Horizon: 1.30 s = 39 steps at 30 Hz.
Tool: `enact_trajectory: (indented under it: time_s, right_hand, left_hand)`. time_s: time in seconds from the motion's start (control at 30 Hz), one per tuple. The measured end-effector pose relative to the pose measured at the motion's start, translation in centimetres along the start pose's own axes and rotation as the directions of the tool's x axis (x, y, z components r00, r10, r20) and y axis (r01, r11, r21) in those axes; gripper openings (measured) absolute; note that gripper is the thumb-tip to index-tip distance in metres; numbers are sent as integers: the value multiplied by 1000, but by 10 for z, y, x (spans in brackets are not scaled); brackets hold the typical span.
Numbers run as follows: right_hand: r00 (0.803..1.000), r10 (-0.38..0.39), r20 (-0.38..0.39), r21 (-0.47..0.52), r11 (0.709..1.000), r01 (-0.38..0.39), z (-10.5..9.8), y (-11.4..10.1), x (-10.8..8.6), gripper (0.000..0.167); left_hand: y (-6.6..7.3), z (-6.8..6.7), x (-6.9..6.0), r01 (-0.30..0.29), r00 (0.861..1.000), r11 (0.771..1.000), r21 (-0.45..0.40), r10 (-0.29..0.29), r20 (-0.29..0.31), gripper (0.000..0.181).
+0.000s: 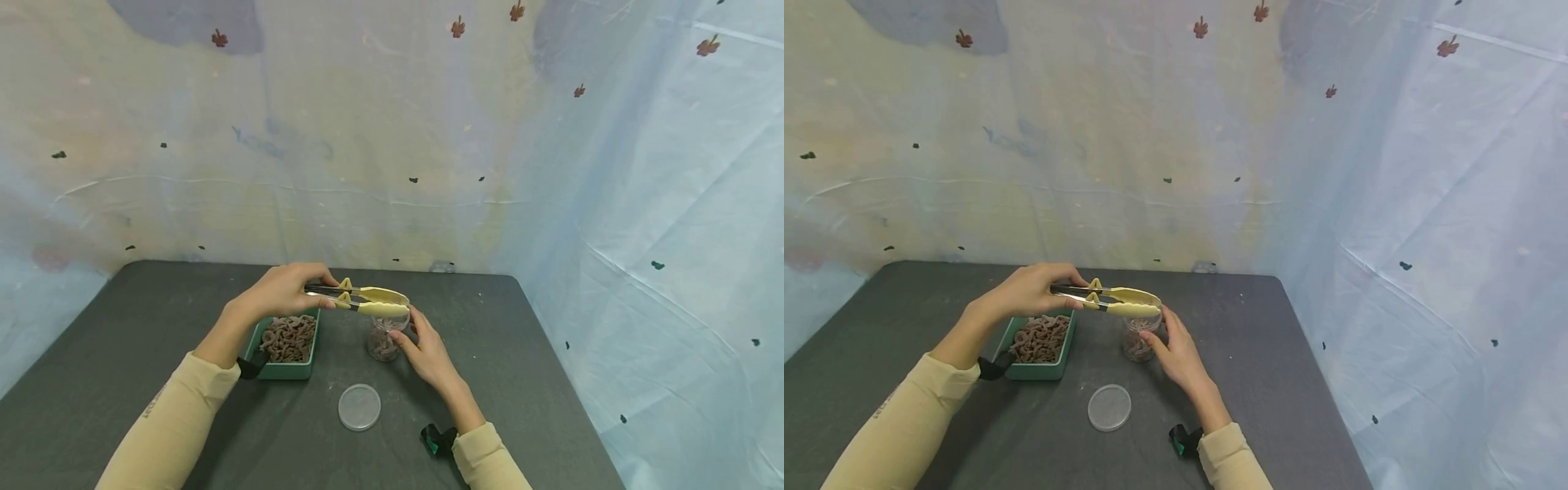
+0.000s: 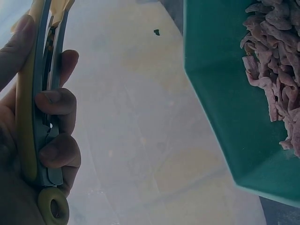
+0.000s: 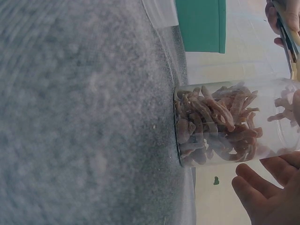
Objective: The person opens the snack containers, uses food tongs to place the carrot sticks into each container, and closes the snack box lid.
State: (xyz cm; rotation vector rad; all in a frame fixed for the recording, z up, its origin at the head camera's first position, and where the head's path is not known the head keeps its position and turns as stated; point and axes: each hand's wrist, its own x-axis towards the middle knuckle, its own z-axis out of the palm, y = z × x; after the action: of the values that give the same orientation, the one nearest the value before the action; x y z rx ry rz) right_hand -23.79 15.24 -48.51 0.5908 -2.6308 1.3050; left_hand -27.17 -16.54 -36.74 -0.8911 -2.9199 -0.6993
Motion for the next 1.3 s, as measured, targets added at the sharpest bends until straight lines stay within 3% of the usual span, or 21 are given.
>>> enact_trajectory:
  time_s: [0.33, 0.6, 0.9, 1.3]
  right_hand:
    - [1000, 21, 7, 9, 1000, -21, -1, -1, 0, 71]
    - [1000, 5, 0, 6, 1000, -5, -1, -1, 1, 69]
    - [1000, -10, -11, 25, 1000, 11, -1, 0, 1, 65]
    - [999, -39, -13, 49, 998, 39, -2, 2, 2, 63]
  left_hand:
    - [-4, 0, -2, 19, 1000, 1000, 3, -19, 6, 44]
    - [-8, -6, -14, 45, 999, 999, -22, -45, -16, 42]
    - [-24, -22, -42, 91, 996, 996, 23, -91, -23, 43]
    - [-44, -47, -88, 142, 990, 976, 163, -137, -39, 46]
